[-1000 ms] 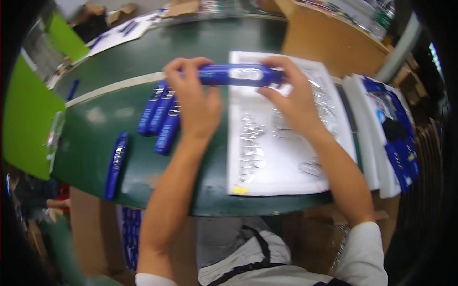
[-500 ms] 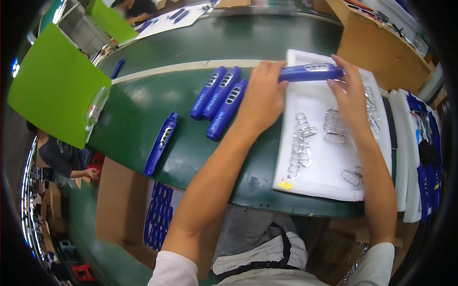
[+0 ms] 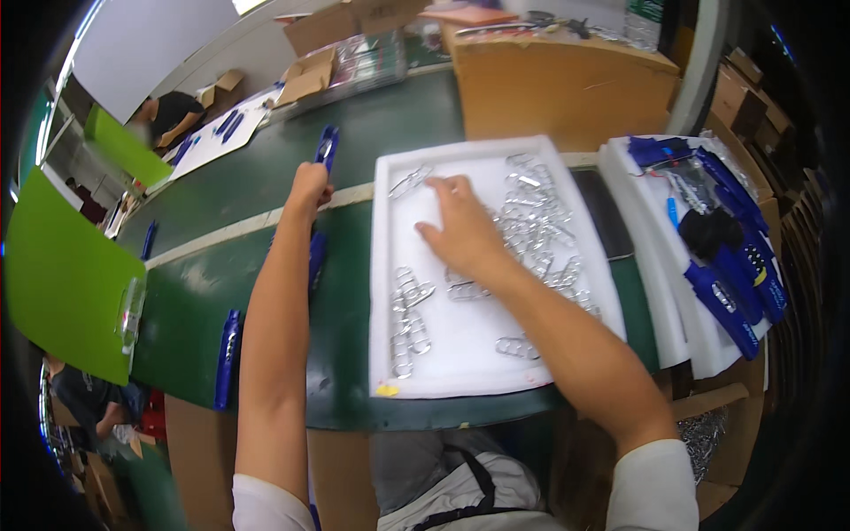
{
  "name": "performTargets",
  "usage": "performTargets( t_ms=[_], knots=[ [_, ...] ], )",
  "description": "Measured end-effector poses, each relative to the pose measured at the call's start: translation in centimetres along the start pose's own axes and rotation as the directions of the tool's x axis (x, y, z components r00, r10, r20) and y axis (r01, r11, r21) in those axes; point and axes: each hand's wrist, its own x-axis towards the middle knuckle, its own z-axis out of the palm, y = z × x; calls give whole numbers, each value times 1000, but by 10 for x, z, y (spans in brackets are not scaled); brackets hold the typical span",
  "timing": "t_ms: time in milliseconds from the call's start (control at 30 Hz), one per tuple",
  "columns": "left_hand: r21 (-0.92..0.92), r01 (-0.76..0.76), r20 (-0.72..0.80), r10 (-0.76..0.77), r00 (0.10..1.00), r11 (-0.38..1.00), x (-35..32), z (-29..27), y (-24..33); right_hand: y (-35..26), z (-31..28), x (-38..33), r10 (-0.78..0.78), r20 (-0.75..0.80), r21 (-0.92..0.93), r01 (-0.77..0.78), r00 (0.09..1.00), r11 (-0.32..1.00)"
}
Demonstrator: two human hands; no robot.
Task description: Assembling silver internal components into blue plastic electronic device housings.
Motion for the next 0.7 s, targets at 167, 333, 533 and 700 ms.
performTargets(
  t_ms=[167,333,533,700],
  knots=[
    [39,282,25,-283,959,959,37,8,-18,-10,0,-3,4,85,-71,2,996,997],
    [317,131,-328,-21,945,939,43,28,-9,-7,-1,-11,-81,71,-127,90,994,988],
    [386,12,-194,69,979,922,28,24,-8,-1,0,-10,-114,59,-143,121,992,982],
    [610,-104,-114,218,969,785,32,16,-28,-2,0,-10,-104,88,-156,117,991,981]
  ],
)
